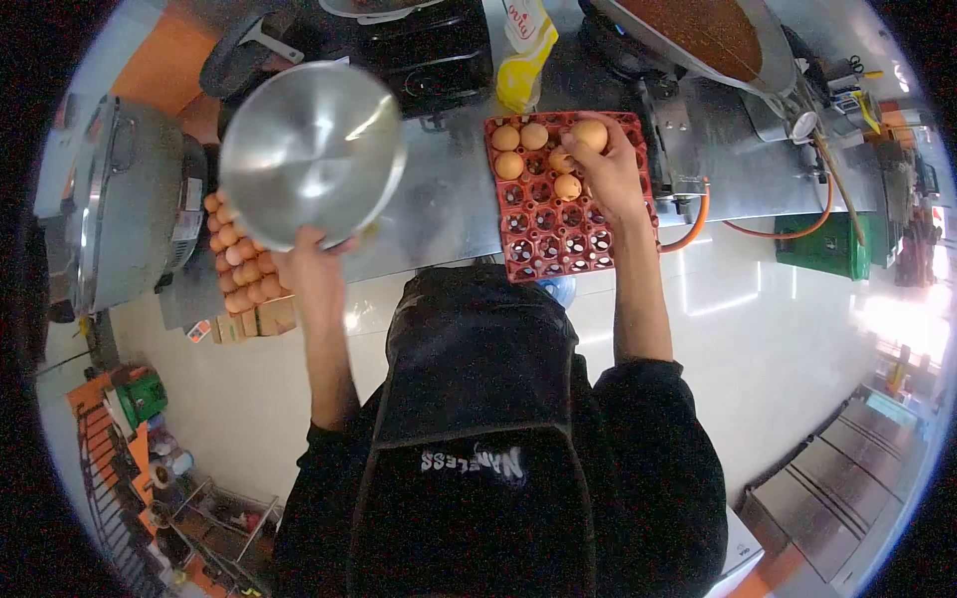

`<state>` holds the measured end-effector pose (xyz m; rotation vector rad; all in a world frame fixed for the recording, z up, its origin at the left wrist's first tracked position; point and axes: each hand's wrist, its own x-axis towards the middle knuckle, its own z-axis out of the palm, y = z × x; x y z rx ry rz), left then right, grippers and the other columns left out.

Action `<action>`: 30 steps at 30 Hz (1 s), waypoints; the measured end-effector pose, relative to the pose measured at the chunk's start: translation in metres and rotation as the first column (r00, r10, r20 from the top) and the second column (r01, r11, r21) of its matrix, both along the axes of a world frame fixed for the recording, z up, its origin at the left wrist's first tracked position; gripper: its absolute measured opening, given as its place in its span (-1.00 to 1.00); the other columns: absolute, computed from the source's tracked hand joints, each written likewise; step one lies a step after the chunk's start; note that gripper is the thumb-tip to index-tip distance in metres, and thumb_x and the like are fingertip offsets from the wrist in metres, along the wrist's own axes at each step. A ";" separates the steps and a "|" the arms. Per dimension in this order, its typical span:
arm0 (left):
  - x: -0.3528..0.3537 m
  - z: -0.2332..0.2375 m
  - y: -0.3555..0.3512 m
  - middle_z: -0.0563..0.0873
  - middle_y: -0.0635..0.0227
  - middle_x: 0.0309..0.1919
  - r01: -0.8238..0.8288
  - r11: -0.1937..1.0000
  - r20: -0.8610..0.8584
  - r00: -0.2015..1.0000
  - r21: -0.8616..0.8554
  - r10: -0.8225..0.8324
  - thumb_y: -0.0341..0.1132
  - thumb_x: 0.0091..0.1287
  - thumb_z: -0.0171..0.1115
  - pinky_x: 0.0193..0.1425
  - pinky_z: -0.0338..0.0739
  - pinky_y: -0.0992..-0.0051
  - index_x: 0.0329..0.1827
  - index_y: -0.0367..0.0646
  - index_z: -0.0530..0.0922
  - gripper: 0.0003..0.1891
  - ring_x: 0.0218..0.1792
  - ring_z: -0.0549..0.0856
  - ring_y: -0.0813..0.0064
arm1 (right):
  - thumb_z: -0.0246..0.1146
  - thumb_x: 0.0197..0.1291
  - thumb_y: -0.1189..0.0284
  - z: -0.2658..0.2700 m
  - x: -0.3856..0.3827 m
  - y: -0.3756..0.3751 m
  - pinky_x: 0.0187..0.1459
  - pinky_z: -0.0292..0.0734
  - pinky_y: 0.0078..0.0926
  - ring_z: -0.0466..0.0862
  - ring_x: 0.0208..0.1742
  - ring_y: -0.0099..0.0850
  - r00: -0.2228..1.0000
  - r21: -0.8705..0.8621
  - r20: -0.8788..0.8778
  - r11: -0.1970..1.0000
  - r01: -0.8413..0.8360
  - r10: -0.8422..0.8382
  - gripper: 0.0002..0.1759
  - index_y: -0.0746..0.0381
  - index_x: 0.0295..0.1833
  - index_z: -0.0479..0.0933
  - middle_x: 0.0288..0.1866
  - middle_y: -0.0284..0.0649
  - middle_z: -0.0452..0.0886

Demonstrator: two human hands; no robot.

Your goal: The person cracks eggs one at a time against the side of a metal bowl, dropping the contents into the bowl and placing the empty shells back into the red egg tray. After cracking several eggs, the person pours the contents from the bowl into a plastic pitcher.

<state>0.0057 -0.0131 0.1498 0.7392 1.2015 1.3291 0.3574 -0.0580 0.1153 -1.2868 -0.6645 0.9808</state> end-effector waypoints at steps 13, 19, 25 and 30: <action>0.153 -0.054 -0.014 0.48 0.14 0.20 0.410 0.889 0.344 0.880 -0.201 -0.328 -0.59 0.24 0.00 -0.29 0.86 0.35 0.42 0.01 0.10 -0.34 0.02 0.71 0.23 | 0.43 0.15 0.43 -0.013 -0.003 -0.019 -0.20 0.58 -0.50 0.63 -0.29 -0.50 0.653 0.193 0.639 0.907 0.375 -0.407 -0.77 0.28 -0.13 0.59 -0.31 -0.25 0.65; 0.168 -0.048 -0.015 0.47 0.14 0.22 0.433 0.877 0.332 0.875 -0.209 -0.353 -0.58 0.25 -0.01 -0.27 0.86 0.32 0.42 0.02 0.07 -0.34 0.03 0.70 0.20 | 0.43 0.15 0.43 -0.010 -0.003 -0.014 -0.19 0.60 -0.49 0.66 -0.28 -0.50 0.601 0.196 0.652 0.868 0.456 -0.463 -0.76 0.28 -0.11 0.60 -0.28 -0.20 0.71; 0.166 -0.058 -0.020 0.42 0.13 0.24 0.500 0.841 0.338 0.843 -0.209 -0.417 -0.58 0.25 -0.01 -0.23 0.86 0.28 0.44 0.03 0.03 -0.32 0.07 0.67 0.19 | 0.42 0.18 0.39 0.018 -0.009 -0.003 -0.15 0.63 -0.35 0.72 -0.24 -0.29 0.599 -0.009 0.798 0.993 0.119 -0.064 -0.69 0.32 -0.04 0.56 -0.22 -0.05 0.71; 0.173 -0.064 -0.028 0.37 0.12 0.25 0.510 0.834 0.286 0.848 -0.211 -0.446 -0.61 0.22 -0.02 -0.25 0.87 0.24 0.47 0.06 -0.03 -0.25 0.05 0.65 0.17 | 0.36 0.25 0.28 -0.018 -0.017 0.026 -0.13 0.61 -0.03 0.71 -0.14 0.10 0.280 -0.154 0.930 0.942 -0.297 0.240 -0.60 0.29 0.05 0.46 -0.16 0.14 0.67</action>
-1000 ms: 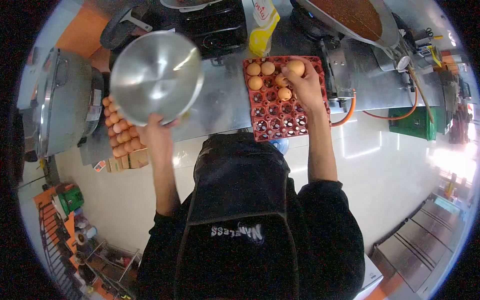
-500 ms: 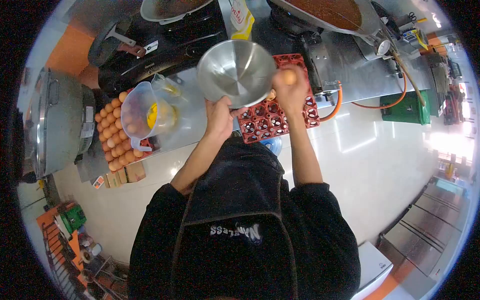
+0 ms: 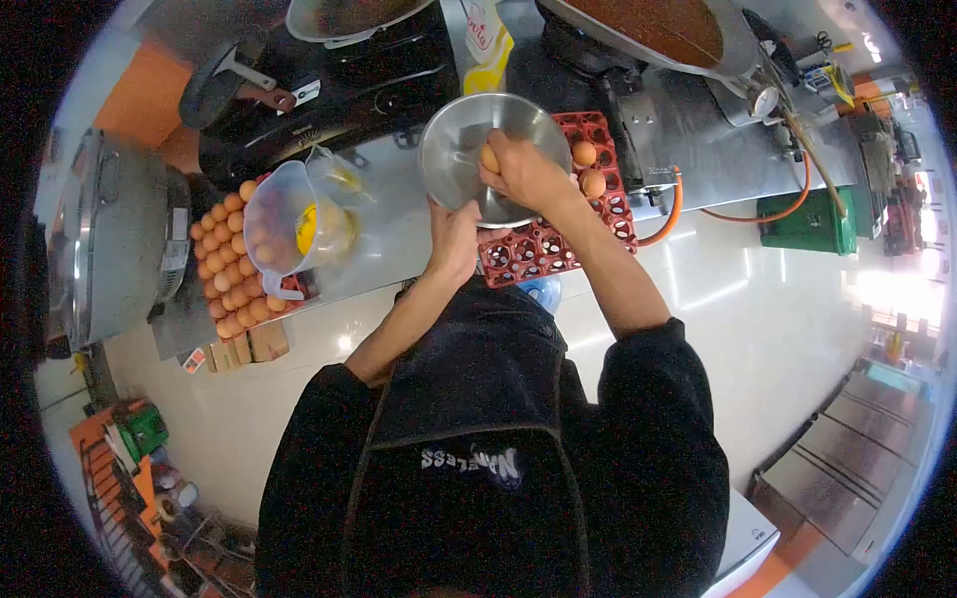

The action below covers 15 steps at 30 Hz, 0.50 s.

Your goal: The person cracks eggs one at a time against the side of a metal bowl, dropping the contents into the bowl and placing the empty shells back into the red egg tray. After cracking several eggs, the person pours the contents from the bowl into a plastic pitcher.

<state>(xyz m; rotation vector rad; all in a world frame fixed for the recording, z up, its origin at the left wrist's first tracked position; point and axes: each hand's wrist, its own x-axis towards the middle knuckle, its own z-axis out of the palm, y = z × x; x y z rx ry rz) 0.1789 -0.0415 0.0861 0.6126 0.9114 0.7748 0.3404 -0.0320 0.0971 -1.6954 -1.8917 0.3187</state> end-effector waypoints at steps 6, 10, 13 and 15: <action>-0.003 -0.008 -0.002 0.25 -0.04 0.37 -0.021 0.998 -0.018 1.000 0.067 0.022 -0.59 0.29 -0.03 -0.16 0.87 0.16 0.59 -0.04 -0.22 -0.16 0.27 0.50 0.00 | 0.31 0.31 0.18 -0.017 -0.011 0.012 -0.21 0.61 0.07 0.71 -0.20 0.16 0.985 -0.168 0.171 0.985 0.045 -0.016 -0.57 0.31 0.01 0.41 -0.29 0.17 0.67; -0.002 -0.043 0.004 0.22 -0.06 0.38 -0.013 0.984 -0.082 0.996 0.180 0.029 -0.59 0.29 -0.01 -0.17 0.87 0.15 0.59 -0.07 -0.27 -0.14 0.28 0.49 0.03 | 0.29 0.33 0.15 -0.015 -0.017 0.016 -0.27 0.64 0.06 0.71 -0.28 0.17 0.977 -0.160 0.215 0.986 0.048 -0.013 -0.57 0.32 -0.04 0.40 -0.37 0.18 0.66; -0.005 -0.014 -0.001 0.24 -0.08 0.39 -0.007 0.998 -0.012 1.000 0.063 0.007 -0.57 0.29 0.00 0.07 0.79 0.19 0.59 -0.15 -0.23 -0.16 0.30 0.48 0.04 | 0.27 0.34 0.13 -0.016 -0.019 0.018 -0.26 0.65 0.06 0.72 -0.28 0.16 0.974 -0.175 0.228 0.983 0.058 -0.017 -0.56 0.32 -0.04 0.40 -0.36 0.18 0.67; -0.007 0.002 -0.002 0.27 -0.08 0.38 -0.014 0.999 0.001 1.000 0.032 0.014 -0.56 0.28 0.01 0.19 0.66 0.22 0.58 -0.20 -0.19 -0.17 0.31 0.47 0.06 | 0.26 0.35 0.12 -0.019 -0.020 0.019 -0.26 0.65 0.06 0.72 -0.27 0.16 0.974 -0.174 0.226 0.983 0.058 -0.018 -0.55 0.32 -0.04 0.39 -0.35 0.18 0.67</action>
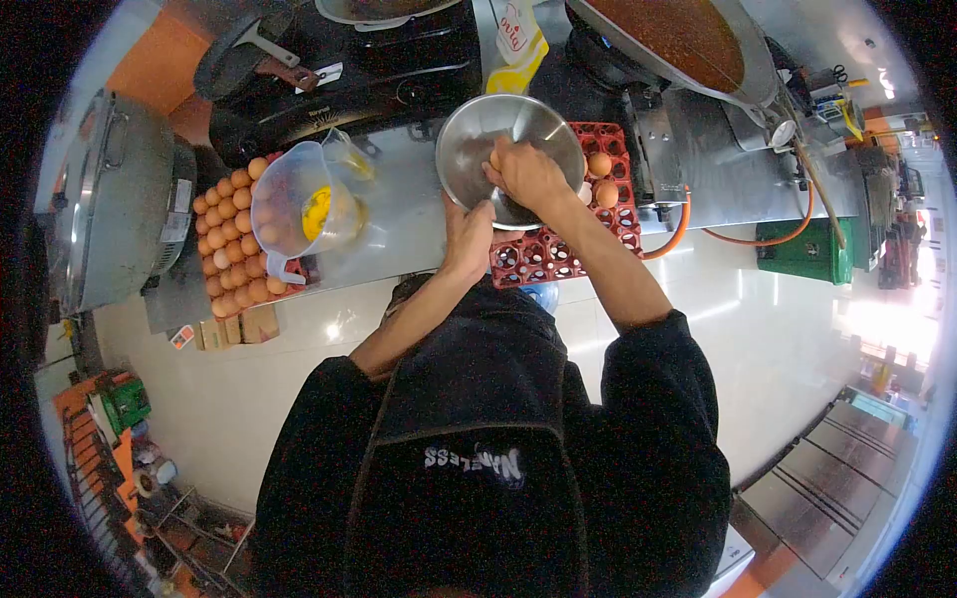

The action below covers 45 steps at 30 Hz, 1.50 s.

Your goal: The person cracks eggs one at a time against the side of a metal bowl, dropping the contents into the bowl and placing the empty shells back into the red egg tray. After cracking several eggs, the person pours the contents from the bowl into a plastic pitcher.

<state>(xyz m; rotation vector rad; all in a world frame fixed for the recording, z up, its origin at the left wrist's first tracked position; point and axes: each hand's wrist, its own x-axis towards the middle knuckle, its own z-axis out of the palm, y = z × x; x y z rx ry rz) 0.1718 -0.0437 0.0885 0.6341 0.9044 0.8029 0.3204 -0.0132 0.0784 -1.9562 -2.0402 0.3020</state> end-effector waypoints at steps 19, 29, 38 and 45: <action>0.009 -0.051 -0.001 0.32 -0.12 0.38 -0.067 0.990 -0.117 0.990 0.124 0.081 -0.54 0.24 0.04 0.50 0.21 0.29 0.56 -0.33 -0.10 -0.19 0.39 0.40 0.07 | 0.21 0.38 0.09 0.003 -0.012 0.006 -0.19 0.71 0.01 0.76 -0.22 0.12 0.992 -0.132 0.106 0.988 0.079 -0.065 -0.53 0.35 -0.02 0.41 -0.30 0.17 0.71; 0.006 -0.026 -0.002 0.17 -0.03 0.44 -0.020 1.000 0.048 0.999 0.002 0.020 -0.60 0.29 -0.04 -0.26 0.88 0.14 0.59 -0.04 -0.24 -0.15 0.35 0.43 -0.04 | 0.16 0.39 -0.04 -0.007 -0.009 0.006 -0.22 0.70 0.03 0.75 -0.22 0.14 0.990 -0.152 0.119 0.984 0.092 -0.074 -0.43 0.32 0.04 0.41 -0.34 0.15 0.71; 0.005 -0.031 -0.001 0.17 0.00 0.45 -0.029 0.998 0.005 1.000 -0.063 0.029 -0.59 0.28 -0.03 -0.19 0.88 0.18 0.61 -0.01 -0.25 -0.13 0.35 0.45 -0.02 | 0.08 0.37 -0.19 0.026 0.000 0.008 -0.29 0.62 0.09 0.72 -0.26 0.17 0.983 -0.132 0.133 0.981 0.143 -0.126 -0.38 0.20 0.07 0.41 -0.36 0.14 0.69; 0.005 -0.034 0.000 0.18 0.02 0.44 -0.018 0.999 0.058 0.998 -0.036 0.020 -0.61 0.31 -0.06 -0.21 0.88 0.17 0.60 0.06 -0.29 -0.13 0.32 0.48 0.00 | 0.07 0.39 -0.17 0.088 0.007 0.008 -0.32 0.57 0.12 0.70 -0.26 0.18 0.981 -0.002 0.130 0.989 0.146 -0.145 -0.45 0.13 0.04 0.39 -0.35 0.12 0.68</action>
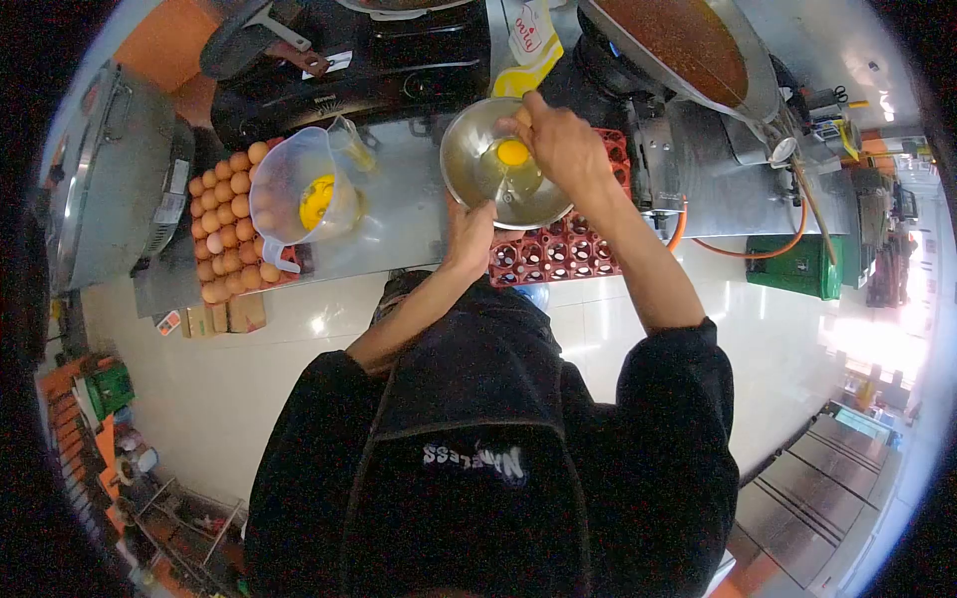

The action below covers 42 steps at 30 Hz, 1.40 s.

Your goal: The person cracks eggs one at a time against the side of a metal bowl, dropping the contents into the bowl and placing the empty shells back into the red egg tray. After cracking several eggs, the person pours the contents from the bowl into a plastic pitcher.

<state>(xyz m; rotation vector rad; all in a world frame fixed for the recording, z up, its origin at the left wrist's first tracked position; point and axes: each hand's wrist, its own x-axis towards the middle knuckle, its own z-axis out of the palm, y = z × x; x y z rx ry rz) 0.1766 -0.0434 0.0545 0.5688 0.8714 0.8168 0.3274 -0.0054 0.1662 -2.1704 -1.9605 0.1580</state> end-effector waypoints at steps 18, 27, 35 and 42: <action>-0.006 0.015 0.002 0.41 0.04 0.26 -0.092 0.994 -0.074 0.993 0.063 0.097 -0.62 0.30 -0.05 -0.27 0.88 0.28 0.51 0.00 -0.07 -0.27 0.03 0.71 0.11 | 0.18 0.42 -0.02 -0.004 0.004 -0.007 -0.26 0.57 0.01 0.67 -0.27 0.23 0.882 0.207 -0.470 0.975 0.078 0.029 -0.51 0.24 0.04 0.47 -0.38 0.16 0.66; -0.023 0.016 -0.001 0.33 0.01 0.32 -0.080 0.996 -0.043 0.996 0.039 0.081 -0.61 0.29 -0.02 -0.28 0.88 0.25 0.53 -0.01 -0.11 -0.23 0.13 0.64 0.04 | 0.23 0.44 0.07 -0.022 0.039 -0.010 -0.31 0.54 -0.44 0.59 -0.37 -0.52 0.724 0.224 -0.680 0.906 0.359 -0.118 -0.55 0.27 0.06 0.57 -0.33 -0.31 0.66; -0.038 0.026 0.007 0.42 0.01 0.26 -0.116 0.991 -0.061 0.991 0.065 0.120 -0.59 0.27 -0.01 -0.32 0.88 0.31 0.48 -0.07 -0.03 -0.29 0.04 0.71 0.06 | 0.30 0.35 0.10 -0.106 0.100 -0.051 -0.10 0.52 -0.18 0.66 -0.11 -0.11 0.918 0.183 -0.269 0.920 0.345 -0.291 -0.57 0.25 0.05 0.66 -0.08 0.02 0.69; -0.037 0.022 0.007 0.42 0.01 0.27 -0.120 0.990 -0.072 0.989 0.074 0.126 -0.57 0.31 -0.01 -0.30 0.88 0.29 0.49 -0.06 -0.03 -0.31 0.03 0.72 0.09 | 0.46 0.09 0.19 -0.031 0.005 -0.023 0.40 0.17 0.25 0.26 0.48 0.10 0.978 0.278 0.208 0.957 -0.086 0.028 -0.74 -0.02 -0.09 0.79 0.53 -0.07 0.28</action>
